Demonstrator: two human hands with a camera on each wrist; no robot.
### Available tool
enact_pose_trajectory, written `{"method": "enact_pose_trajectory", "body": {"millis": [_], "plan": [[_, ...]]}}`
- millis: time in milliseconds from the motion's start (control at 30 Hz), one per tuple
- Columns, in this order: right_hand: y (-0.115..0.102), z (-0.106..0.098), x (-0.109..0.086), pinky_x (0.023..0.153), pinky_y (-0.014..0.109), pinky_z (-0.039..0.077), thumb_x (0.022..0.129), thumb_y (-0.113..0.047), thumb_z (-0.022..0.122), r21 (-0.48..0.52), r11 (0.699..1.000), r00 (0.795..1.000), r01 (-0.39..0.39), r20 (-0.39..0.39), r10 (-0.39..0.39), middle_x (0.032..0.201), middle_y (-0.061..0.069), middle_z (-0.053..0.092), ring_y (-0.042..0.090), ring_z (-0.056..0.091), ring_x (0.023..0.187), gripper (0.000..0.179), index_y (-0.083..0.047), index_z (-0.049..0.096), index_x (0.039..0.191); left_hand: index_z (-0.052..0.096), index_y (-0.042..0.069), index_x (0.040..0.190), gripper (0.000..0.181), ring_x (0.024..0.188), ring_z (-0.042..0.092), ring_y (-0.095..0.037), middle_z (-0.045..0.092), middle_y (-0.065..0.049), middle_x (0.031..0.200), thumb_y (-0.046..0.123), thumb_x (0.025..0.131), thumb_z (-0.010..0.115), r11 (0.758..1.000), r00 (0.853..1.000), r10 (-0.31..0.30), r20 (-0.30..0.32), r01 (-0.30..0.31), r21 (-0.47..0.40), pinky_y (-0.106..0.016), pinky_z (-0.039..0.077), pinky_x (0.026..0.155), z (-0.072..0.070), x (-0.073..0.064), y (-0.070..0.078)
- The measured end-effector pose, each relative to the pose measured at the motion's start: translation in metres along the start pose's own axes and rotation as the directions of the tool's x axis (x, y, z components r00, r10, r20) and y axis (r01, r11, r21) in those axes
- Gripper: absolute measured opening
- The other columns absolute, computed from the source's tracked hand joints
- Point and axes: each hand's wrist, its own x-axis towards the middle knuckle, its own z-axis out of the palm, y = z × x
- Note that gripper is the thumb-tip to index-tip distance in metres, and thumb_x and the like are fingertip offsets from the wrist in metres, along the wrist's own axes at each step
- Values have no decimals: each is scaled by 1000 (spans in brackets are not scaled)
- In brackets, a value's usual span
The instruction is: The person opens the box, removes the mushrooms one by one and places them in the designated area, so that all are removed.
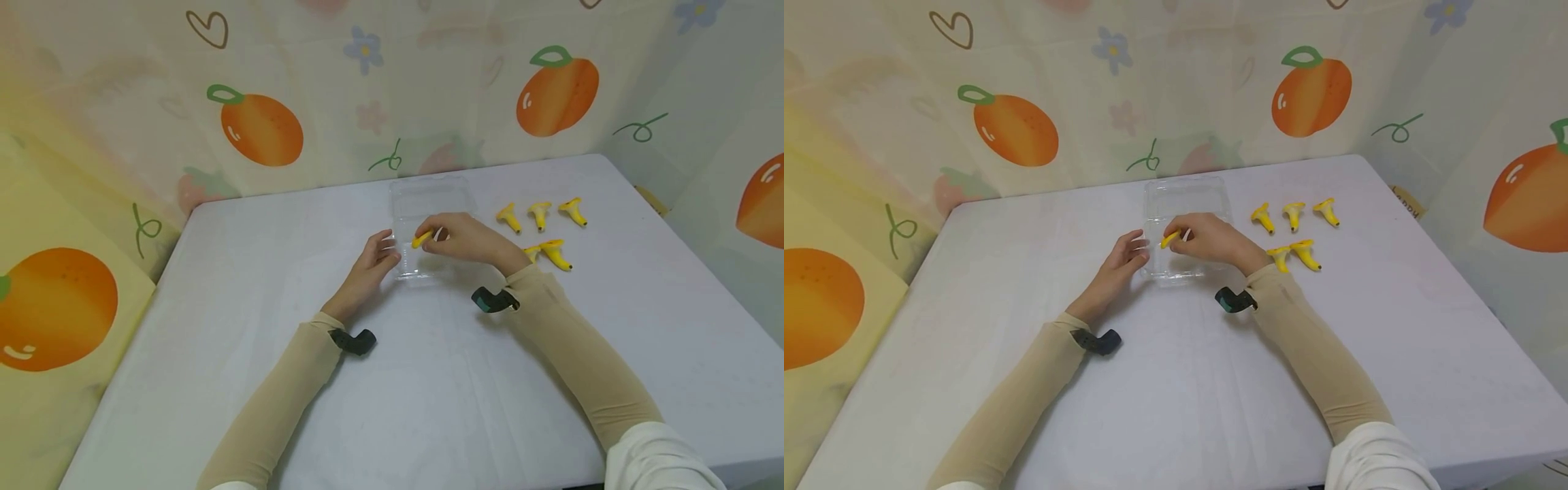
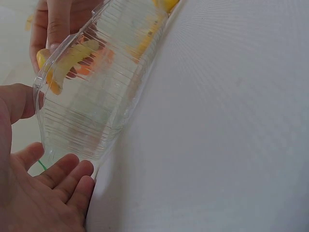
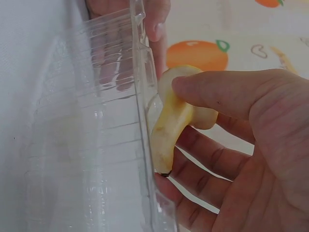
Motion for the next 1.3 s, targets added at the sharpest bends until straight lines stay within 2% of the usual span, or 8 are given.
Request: {"method": "enact_pose_trajectory", "body": {"millis": [333,533,767,1300], "plan": [[1,-4,-3,85,37,54,97,-21,68,16,1000,999,-18,-29,18,114,2,72,22,65,99,26,-16,68,122,23,13,159,62,148,38,-32,37,-15,160,23,105,52,1000,1000,-3,12,4,-14,-47,31,124,1,-2,6],[-3,-9,-6,84,36,53,97,-21,67,28,999,999,-33,-35,33,113,3,71,23,64,99,26,-16,68,123,24,15,158,62,147,40,-31,39,-12,158,26,105,53,1000,1000,0,6,0,4,-48,33,123,0,-1,3],[-3,-17,-8,84,35,54,97,-21,68,18,1000,997,-21,-76,22,115,3,72,23,65,97,26,-15,69,122,22,16,159,63,147,40,-30,38,-12,159,28,105,52,1000,1000,-9,10,8,25,-50,34,122,-2,-2,2],[-1,-33,-15,83,34,51,97,-22,67,46,996,990,-81,-115,86,112,5,72,25,64,101,25,-17,69,122,24,14,159,62,146,41,-32,39,-14,158,25,105,52,1000,1000,12,-8,-12,21,-50,34,122,-3,-4,2]]}}
